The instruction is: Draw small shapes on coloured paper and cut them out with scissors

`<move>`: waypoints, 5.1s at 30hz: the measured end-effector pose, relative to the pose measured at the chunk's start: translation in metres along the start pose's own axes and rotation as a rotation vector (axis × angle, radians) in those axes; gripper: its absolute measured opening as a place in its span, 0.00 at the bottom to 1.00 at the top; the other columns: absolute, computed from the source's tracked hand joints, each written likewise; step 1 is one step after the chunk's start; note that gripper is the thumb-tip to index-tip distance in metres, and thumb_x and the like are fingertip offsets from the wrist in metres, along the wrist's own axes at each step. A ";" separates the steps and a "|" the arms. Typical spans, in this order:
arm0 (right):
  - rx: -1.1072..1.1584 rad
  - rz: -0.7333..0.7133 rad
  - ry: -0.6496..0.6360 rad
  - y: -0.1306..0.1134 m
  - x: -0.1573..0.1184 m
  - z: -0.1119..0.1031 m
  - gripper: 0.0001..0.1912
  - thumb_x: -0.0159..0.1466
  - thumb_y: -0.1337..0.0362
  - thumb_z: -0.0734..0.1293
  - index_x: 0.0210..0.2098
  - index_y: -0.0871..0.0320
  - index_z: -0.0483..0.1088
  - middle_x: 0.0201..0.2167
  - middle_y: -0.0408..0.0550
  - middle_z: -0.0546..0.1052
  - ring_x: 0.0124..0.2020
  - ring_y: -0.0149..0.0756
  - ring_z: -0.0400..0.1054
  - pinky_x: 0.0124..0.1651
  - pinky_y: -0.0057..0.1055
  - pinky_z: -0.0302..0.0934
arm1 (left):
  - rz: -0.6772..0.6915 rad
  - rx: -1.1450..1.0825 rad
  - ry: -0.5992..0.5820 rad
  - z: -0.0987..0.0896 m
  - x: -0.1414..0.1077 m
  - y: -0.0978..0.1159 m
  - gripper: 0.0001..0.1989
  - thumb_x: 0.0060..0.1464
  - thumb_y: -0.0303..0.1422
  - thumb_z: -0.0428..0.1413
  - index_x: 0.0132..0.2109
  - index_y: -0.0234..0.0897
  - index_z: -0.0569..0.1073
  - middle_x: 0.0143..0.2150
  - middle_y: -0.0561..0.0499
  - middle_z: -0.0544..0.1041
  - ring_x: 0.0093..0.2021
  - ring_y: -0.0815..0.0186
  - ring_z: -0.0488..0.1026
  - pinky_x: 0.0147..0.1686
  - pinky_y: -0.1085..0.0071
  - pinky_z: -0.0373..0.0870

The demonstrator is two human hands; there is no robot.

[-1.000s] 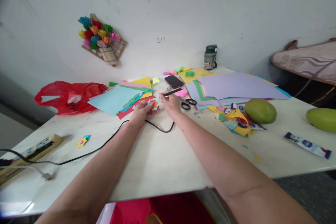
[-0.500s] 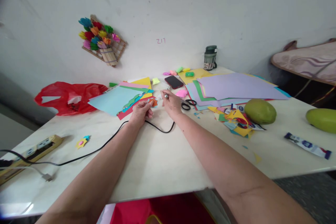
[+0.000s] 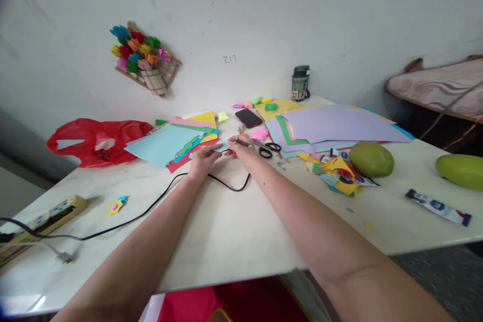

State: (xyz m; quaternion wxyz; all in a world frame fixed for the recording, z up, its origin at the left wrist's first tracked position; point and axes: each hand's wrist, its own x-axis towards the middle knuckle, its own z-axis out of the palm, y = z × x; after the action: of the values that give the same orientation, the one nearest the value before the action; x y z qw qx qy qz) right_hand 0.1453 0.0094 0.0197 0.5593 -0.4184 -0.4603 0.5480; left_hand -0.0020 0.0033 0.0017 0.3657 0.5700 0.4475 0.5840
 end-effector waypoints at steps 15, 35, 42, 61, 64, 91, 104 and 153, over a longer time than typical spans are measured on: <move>0.014 -0.111 -0.003 0.011 0.006 -0.004 0.10 0.50 0.65 0.72 0.30 0.57 0.67 0.17 0.36 0.72 0.18 0.26 0.68 0.22 0.21 0.61 | 0.065 0.022 -0.001 0.001 -0.001 0.000 0.10 0.40 0.26 0.65 0.34 0.37 0.81 0.42 0.48 0.81 0.48 0.60 0.76 0.53 0.68 0.68; -0.118 -0.151 -0.035 0.009 0.005 -0.010 0.14 0.49 0.56 0.71 0.33 0.55 0.69 0.24 0.40 0.74 0.26 0.31 0.69 0.24 0.25 0.61 | -0.238 -0.192 -0.119 -0.002 -0.008 0.010 0.30 0.33 0.41 0.71 0.44 0.32 0.74 0.30 0.52 0.78 0.29 0.66 0.76 0.33 0.69 0.74; -0.110 -0.184 -0.077 0.012 0.010 -0.006 0.17 0.45 0.60 0.73 0.32 0.55 0.68 0.23 0.39 0.73 0.25 0.32 0.68 0.25 0.27 0.62 | -0.225 -0.229 -0.195 -0.003 -0.005 0.007 0.27 0.36 0.44 0.69 0.43 0.33 0.74 0.32 0.51 0.79 0.30 0.64 0.77 0.33 0.68 0.75; -0.153 -0.254 -0.003 0.012 0.011 -0.003 0.18 0.43 0.58 0.74 0.30 0.55 0.66 0.22 0.40 0.72 0.26 0.35 0.68 0.27 0.31 0.65 | -0.337 -0.156 -0.206 -0.006 -0.007 0.010 0.23 0.37 0.48 0.68 0.31 0.34 0.72 0.24 0.47 0.79 0.28 0.59 0.79 0.30 0.69 0.75; -0.152 -0.267 -0.015 0.014 0.012 -0.004 0.17 0.44 0.58 0.74 0.30 0.54 0.66 0.23 0.40 0.73 0.27 0.35 0.69 0.28 0.32 0.65 | -0.338 -0.148 -0.208 -0.004 -0.008 0.011 0.23 0.37 0.47 0.68 0.30 0.34 0.72 0.24 0.48 0.79 0.29 0.61 0.79 0.31 0.69 0.75; -0.255 -0.245 -0.035 0.008 0.010 -0.012 0.12 0.47 0.58 0.71 0.29 0.55 0.69 0.18 0.37 0.68 0.21 0.31 0.63 0.24 0.28 0.60 | -0.307 -0.072 -0.224 -0.002 -0.009 0.011 0.21 0.38 0.46 0.68 0.31 0.33 0.73 0.23 0.49 0.77 0.29 0.60 0.78 0.30 0.70 0.72; -0.187 -0.212 -0.045 0.012 0.013 -0.012 0.15 0.44 0.60 0.73 0.30 0.55 0.69 0.25 0.40 0.72 0.24 0.30 0.66 0.25 0.27 0.65 | -0.327 -0.161 -0.249 -0.004 -0.010 0.015 0.23 0.35 0.45 0.69 0.34 0.33 0.74 0.29 0.46 0.80 0.30 0.61 0.79 0.30 0.71 0.71; -0.099 -0.168 -0.074 0.006 0.008 -0.008 0.16 0.42 0.63 0.74 0.30 0.56 0.68 0.23 0.38 0.71 0.25 0.30 0.67 0.25 0.25 0.62 | -0.329 -0.099 -0.247 -0.001 -0.011 0.018 0.24 0.35 0.46 0.69 0.32 0.33 0.71 0.25 0.50 0.78 0.28 0.61 0.78 0.30 0.70 0.72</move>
State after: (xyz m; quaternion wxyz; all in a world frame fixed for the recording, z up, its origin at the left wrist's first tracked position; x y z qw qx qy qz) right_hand 0.1519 0.0176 0.0124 0.5644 -0.3847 -0.5405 0.4912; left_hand -0.0010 -0.0132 0.0144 0.5357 0.5378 0.4573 0.4633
